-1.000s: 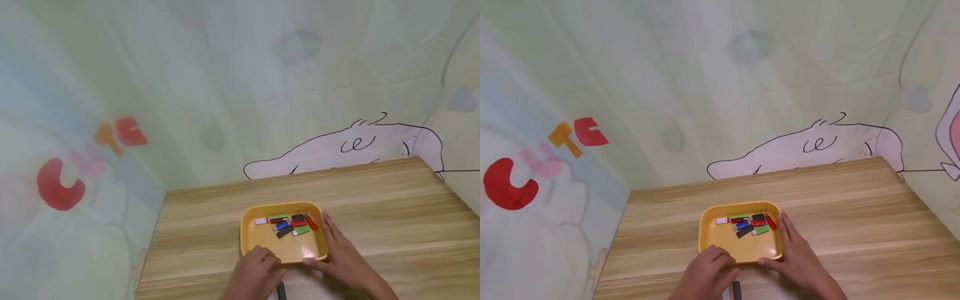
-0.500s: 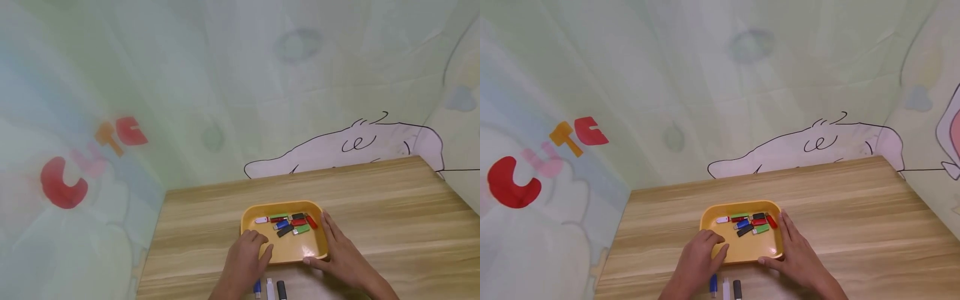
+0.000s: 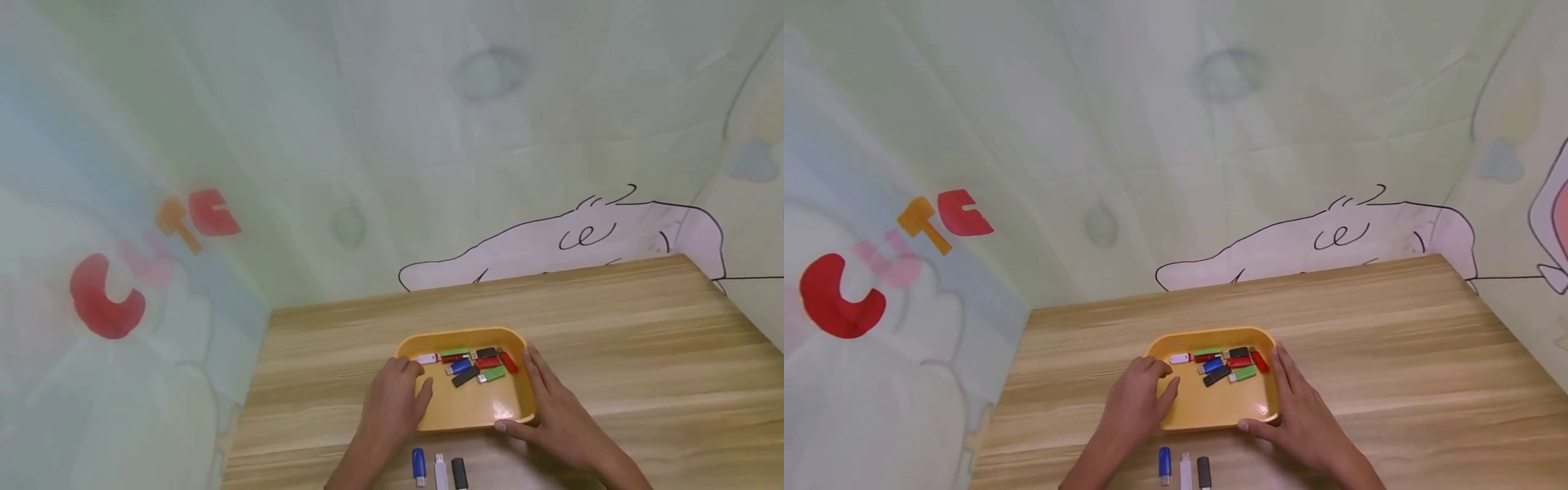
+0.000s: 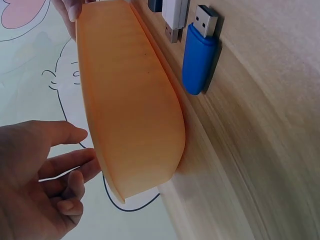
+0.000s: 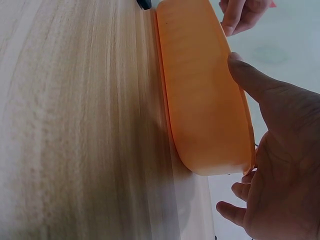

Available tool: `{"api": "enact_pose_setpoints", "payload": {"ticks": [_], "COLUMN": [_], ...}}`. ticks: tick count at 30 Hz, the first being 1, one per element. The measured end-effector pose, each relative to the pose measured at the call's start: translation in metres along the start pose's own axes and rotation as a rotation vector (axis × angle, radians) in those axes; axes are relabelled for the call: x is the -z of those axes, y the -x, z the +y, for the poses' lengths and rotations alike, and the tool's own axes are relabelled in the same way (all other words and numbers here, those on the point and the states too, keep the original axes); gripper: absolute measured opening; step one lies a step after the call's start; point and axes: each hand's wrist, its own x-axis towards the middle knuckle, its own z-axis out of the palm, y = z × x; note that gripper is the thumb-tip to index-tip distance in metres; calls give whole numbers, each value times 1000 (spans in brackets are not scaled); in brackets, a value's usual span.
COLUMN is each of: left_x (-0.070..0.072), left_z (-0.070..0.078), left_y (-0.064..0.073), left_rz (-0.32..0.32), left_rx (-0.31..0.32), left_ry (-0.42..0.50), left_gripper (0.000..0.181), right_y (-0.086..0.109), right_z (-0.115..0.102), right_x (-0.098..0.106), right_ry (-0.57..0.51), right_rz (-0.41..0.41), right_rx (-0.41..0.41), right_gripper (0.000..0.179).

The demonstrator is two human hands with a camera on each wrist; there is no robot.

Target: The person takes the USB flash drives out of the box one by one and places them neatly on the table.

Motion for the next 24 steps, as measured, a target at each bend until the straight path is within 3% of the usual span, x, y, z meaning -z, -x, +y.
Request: {"api": "enact_pose_setpoints", "payload": {"ticks": [6, 15, 24], "left_x": [-6, -12, -18], "left_z": [-1, -1, -3], "left_y": [-8, -17, -23], "left_rz": [-14, -84, -110], "left_rx": [24, 65, 67], "left_ry": [-36, -11, -12], "left_gripper": [19, 20, 22], "right_y": [-1, 2, 1], "right_z": [2, 2, 0], "right_x": [-2, -3, -6], "right_ry": [4, 7, 9], "right_rz": [10, 17, 14], "right_rx": [6, 14, 15], "right_gripper": [135, 133, 133]}}
